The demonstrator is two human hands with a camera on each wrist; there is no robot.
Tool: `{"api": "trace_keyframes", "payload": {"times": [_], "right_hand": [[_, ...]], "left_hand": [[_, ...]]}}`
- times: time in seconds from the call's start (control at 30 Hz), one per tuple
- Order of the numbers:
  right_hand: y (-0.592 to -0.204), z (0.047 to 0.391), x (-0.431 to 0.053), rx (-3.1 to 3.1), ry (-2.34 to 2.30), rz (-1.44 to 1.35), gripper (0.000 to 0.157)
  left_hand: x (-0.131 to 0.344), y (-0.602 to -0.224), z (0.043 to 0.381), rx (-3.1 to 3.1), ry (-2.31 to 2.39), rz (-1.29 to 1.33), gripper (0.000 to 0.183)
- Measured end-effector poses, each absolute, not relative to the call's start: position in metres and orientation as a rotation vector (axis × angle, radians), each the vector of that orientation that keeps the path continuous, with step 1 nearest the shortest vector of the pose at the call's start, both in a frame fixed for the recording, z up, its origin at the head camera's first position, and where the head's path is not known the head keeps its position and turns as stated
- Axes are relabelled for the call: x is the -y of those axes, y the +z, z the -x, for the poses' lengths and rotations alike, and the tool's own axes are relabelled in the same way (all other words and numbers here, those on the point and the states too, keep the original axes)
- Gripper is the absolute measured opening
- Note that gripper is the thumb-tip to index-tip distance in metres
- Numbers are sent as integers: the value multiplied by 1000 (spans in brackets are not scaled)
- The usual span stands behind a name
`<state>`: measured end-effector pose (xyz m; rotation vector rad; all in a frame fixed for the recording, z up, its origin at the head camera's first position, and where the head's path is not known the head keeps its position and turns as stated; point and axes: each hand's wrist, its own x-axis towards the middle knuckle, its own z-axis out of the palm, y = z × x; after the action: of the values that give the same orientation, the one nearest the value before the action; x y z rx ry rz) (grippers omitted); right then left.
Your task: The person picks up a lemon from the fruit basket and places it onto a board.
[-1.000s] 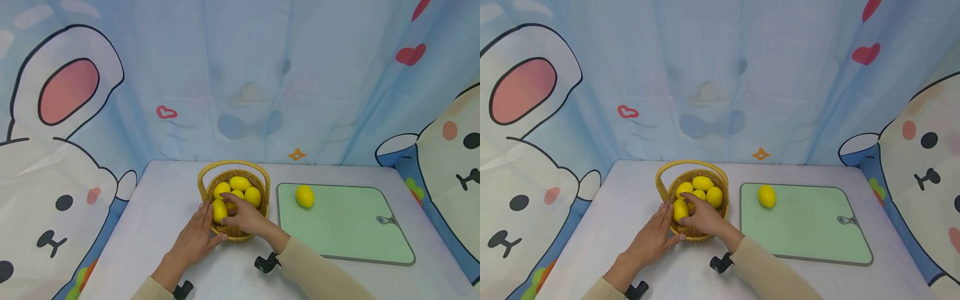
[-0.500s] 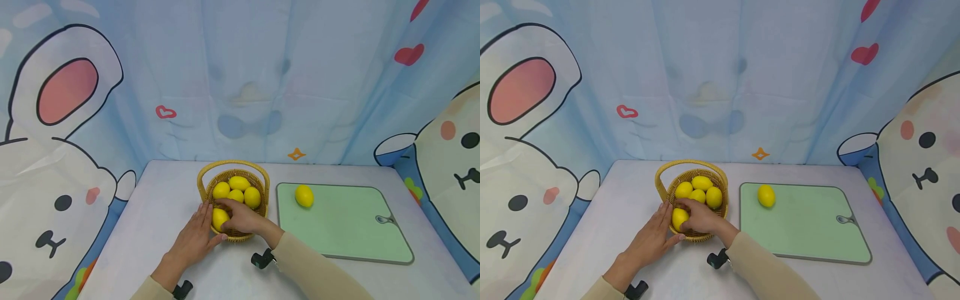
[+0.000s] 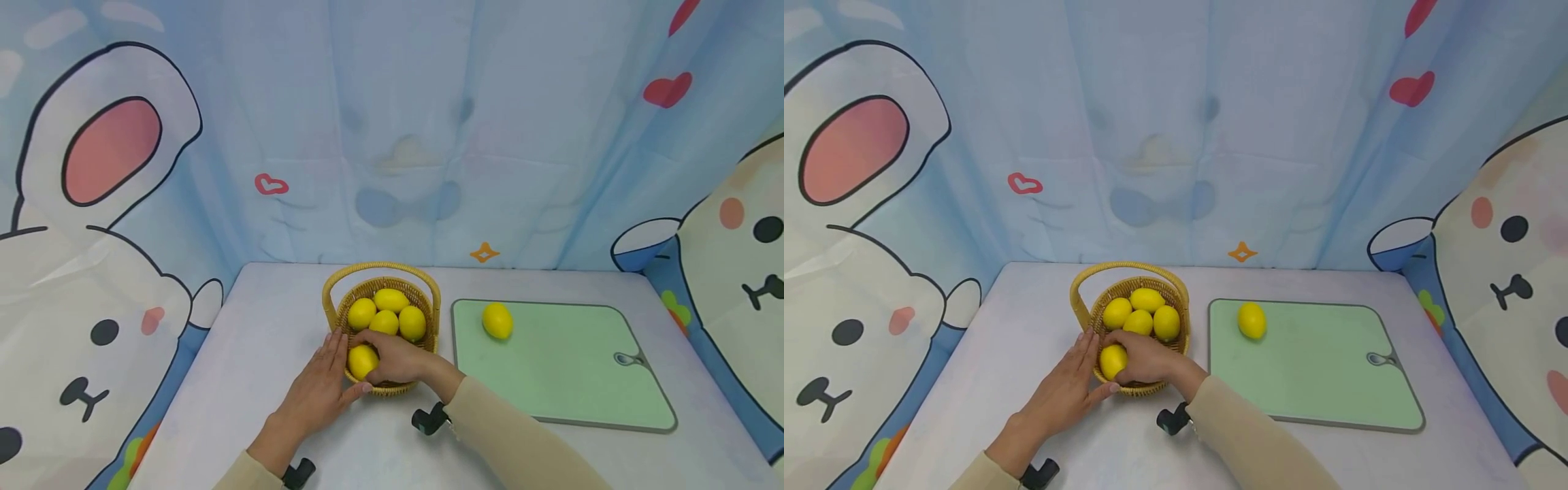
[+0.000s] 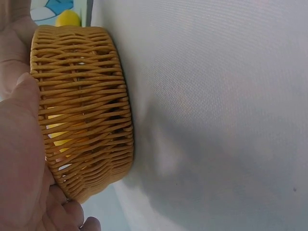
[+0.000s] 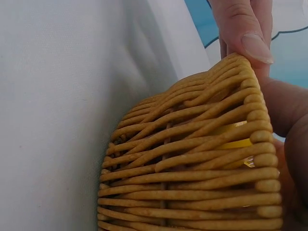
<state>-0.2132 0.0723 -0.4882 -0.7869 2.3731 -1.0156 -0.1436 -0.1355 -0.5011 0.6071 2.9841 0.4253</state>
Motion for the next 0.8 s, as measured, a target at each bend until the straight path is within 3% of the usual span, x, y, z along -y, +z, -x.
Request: {"api": "trace_keyframes", "payload": {"times": [0.13,0.37,0.6,0.8], "right_hand": [[-491,215,-73,-2355,-1013,785,63],[-489,218,-77,-2326,-965,844,79],[-488,216,-79,-2376,-1056,810,71],[-483,210,-83,-2470,-1120,781,74]], "left_hand": [[136,-501,143,-2987,414,-608,101],[134,-499,143,-2986,420,-619,100],[134,-499,143,-2991,414,-625,99],[134,-497,142,-3017,351,-615,98]]}}
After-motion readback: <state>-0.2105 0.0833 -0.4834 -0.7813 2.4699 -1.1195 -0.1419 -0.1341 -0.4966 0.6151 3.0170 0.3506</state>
